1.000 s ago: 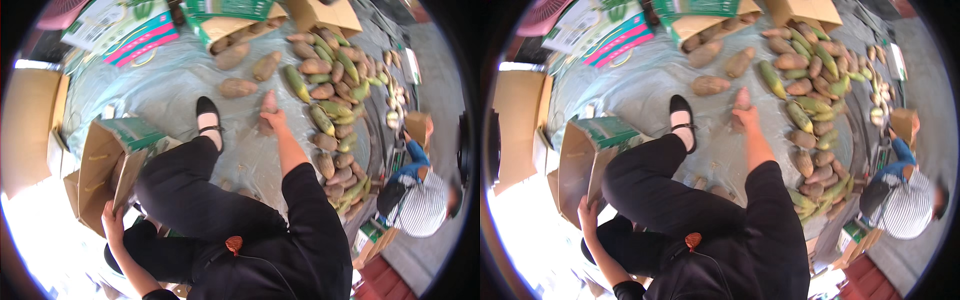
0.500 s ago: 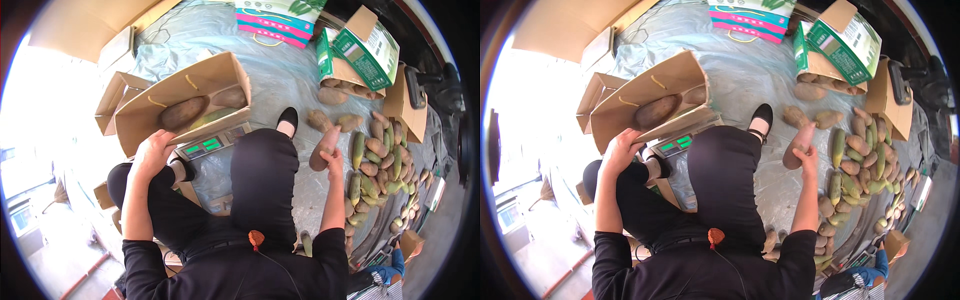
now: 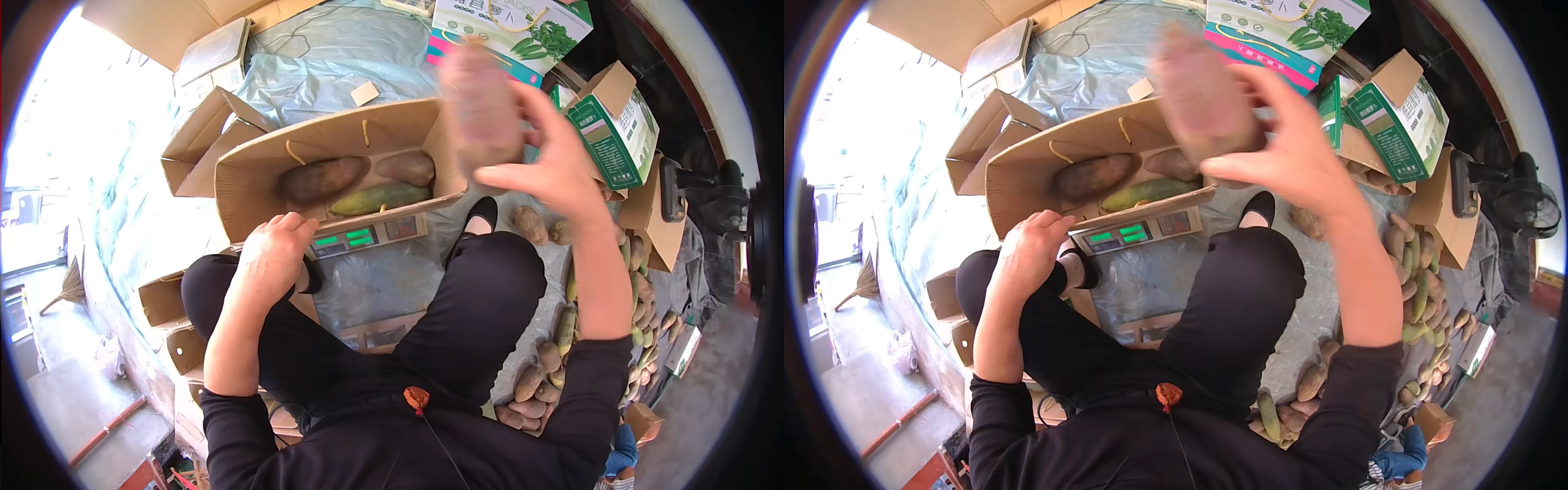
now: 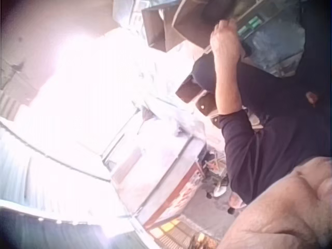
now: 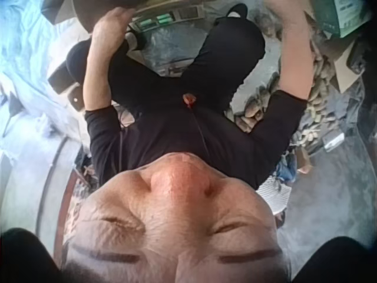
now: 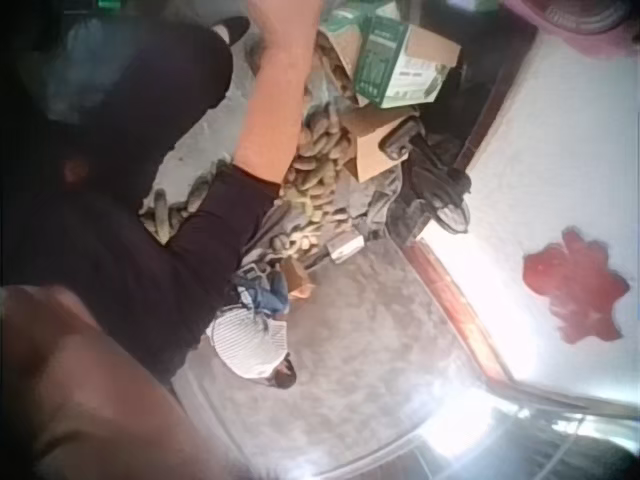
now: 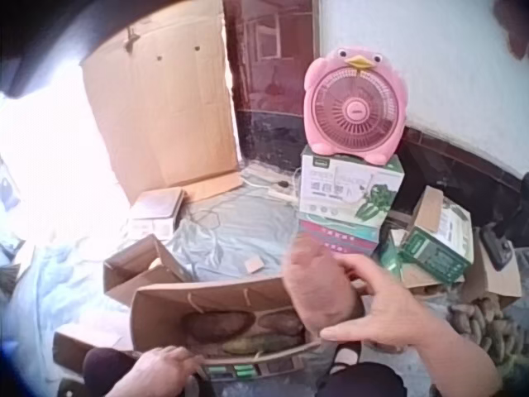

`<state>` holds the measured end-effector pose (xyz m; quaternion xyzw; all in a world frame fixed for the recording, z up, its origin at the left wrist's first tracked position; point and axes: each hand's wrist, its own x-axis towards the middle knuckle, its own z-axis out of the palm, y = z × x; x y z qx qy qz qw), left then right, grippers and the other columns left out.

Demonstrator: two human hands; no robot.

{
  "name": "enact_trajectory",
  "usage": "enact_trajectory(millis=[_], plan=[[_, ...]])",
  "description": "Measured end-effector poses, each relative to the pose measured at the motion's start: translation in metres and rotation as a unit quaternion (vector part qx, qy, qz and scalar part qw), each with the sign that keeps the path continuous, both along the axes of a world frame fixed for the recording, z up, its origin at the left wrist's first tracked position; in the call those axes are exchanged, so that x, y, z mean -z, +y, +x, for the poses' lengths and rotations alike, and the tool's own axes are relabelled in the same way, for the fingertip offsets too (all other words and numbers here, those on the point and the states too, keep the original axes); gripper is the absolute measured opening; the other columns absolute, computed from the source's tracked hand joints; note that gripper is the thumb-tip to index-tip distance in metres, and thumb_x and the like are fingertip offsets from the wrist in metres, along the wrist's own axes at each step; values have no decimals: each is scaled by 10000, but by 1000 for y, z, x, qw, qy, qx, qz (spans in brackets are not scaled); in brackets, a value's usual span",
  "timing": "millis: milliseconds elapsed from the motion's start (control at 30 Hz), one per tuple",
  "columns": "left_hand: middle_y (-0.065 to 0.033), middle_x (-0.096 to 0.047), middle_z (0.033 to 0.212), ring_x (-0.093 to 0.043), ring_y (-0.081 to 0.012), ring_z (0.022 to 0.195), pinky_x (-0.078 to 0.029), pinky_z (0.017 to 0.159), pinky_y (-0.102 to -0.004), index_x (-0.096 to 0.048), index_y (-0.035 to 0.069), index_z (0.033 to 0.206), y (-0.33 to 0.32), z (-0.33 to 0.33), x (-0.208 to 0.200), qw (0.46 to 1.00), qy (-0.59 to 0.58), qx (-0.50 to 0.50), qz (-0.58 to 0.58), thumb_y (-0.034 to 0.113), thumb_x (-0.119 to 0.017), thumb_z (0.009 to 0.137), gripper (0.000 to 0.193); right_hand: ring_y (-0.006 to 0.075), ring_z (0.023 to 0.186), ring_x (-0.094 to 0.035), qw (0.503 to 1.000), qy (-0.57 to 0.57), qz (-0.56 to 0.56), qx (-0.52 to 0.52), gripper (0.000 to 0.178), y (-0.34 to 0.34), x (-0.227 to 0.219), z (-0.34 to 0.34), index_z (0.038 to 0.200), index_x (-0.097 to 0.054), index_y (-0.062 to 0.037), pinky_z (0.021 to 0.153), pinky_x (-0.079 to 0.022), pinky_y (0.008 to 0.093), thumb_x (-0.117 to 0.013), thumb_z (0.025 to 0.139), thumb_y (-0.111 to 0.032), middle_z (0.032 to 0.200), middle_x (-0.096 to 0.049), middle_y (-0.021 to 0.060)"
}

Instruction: Weigh and pack produce into cardboard boxes for shipping.

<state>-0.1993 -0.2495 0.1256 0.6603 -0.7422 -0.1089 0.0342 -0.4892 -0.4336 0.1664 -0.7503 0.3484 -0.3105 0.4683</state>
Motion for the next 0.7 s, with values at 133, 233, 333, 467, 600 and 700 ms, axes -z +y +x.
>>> enact_trajectory(millis=[133, 233, 333, 467, 600, 700], plan=[[-93, -602, 871, -595, -276, 856, -499, 739, -372, -642, 25, 995, 0, 0, 1, 1000, -10, 11, 12, 34, -608, 745, 252, 296, 1015, -583, 982, 93, -71, -148, 670, -7, 28, 81, 1150, -548, -48, 873, -473, 368, -781, 532, -165, 1095, -595, 155], [-92, -598, 879, -593, -272, 856, -498, 741, -368, -640, 26, 1004, -2, 1, 1, 999, -18, 15, 35, 21, -583, 738, 271, 304, 1067, -554, 937, 260, -99, -211, 662, 0, 53, 125, 1132, -553, -60, 867, -488, 396, -786, 532, -218, 1124, -589, 141], [-92, -598, 885, -594, -270, 864, -498, 743, -368, -640, 30, 997, -1, 3, -1, 999, -16, 13, 26, 22, -575, 740, 265, 316, 1051, -547, 896, 336, -130, -260, 629, 10, 84, 160, 1127, -558, -81, 887, -472, 411, -774, 543, -171, 1104, -592, 113], [-96, -605, 886, -599, -275, 865, -500, 745, -372, -639, 31, 988, -7, 0, 1, 999, 9, 32, 18, 28, -563, 755, 245, 309, 1064, -549, 837, 423, -115, -329, 601, 19, 96, 190, 1110, -575, -90, 871, -489, 413, -775, 545, -144, 1115, -597, 96], [-108, -604, 877, -599, -290, 843, -498, 729, -382, -630, 57, 965, -12, -2, 3, 999, 30, 7, 8, 35, -572, 732, 241, 269, 1057, -584, 806, 434, -177, -362, 354, 31, 123, 216, 1009, -654, -137, 824, -512, 400, -718, 663, -168, 1081, -639, 77], [-109, -581, 839, -590, -292, 834, -488, 705, -393, -628, 62, 972, -14, -5, 2, 999, 24, -16, 46, 26, -602, 736, 240, 242, 1096, -588, 850, 404, -136, -311, 408, 36, 131, 233, 1052, -693, -167, 810, -499, 477, -757, 668, -289, 1100, -661, 55]])
